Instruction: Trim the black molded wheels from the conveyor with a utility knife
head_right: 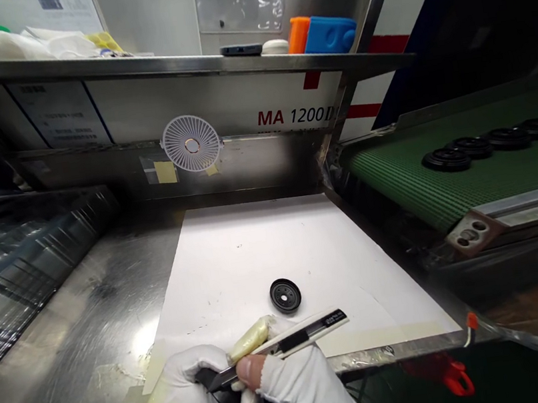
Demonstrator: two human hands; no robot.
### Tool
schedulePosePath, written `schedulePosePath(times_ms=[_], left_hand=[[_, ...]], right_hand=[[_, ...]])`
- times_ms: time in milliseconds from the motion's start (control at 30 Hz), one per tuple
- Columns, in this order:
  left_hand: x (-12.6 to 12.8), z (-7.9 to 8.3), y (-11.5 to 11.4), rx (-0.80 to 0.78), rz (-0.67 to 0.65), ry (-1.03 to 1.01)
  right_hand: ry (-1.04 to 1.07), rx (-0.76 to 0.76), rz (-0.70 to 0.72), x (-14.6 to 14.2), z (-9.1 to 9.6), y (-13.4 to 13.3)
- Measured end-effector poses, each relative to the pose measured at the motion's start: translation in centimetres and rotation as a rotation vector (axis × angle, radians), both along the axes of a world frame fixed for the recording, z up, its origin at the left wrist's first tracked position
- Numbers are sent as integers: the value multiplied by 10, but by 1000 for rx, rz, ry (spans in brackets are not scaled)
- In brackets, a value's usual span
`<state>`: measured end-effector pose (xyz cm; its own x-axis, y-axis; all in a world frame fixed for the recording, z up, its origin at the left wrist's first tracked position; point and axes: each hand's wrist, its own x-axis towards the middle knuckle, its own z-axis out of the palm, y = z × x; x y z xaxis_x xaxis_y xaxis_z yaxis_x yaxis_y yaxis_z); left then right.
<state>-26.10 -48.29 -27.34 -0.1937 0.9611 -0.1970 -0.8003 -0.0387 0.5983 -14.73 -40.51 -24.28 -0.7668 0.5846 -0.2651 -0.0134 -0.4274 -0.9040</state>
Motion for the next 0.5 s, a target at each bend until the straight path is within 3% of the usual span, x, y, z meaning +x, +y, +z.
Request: schedulePosePath(times_ms=[133, 267, 333, 433, 500], left_hand=[[-4, -5, -2, -58, 46, 81], [-10, -4, -8, -175, 158, 290], [-17, -2, -13, -193, 122, 385], [-42, -2, -23, -203, 102, 634], [-74, -5, -31, -228, 279, 898]], right_hand=[[-14, -15, 104, -3, 13, 0], [-42, -33, 159, 6, 17, -2], [-78, -21, 138, 14, 14, 0], [-178, 62, 44, 26, 4, 13], [-180, 127, -27, 34, -2, 31]])
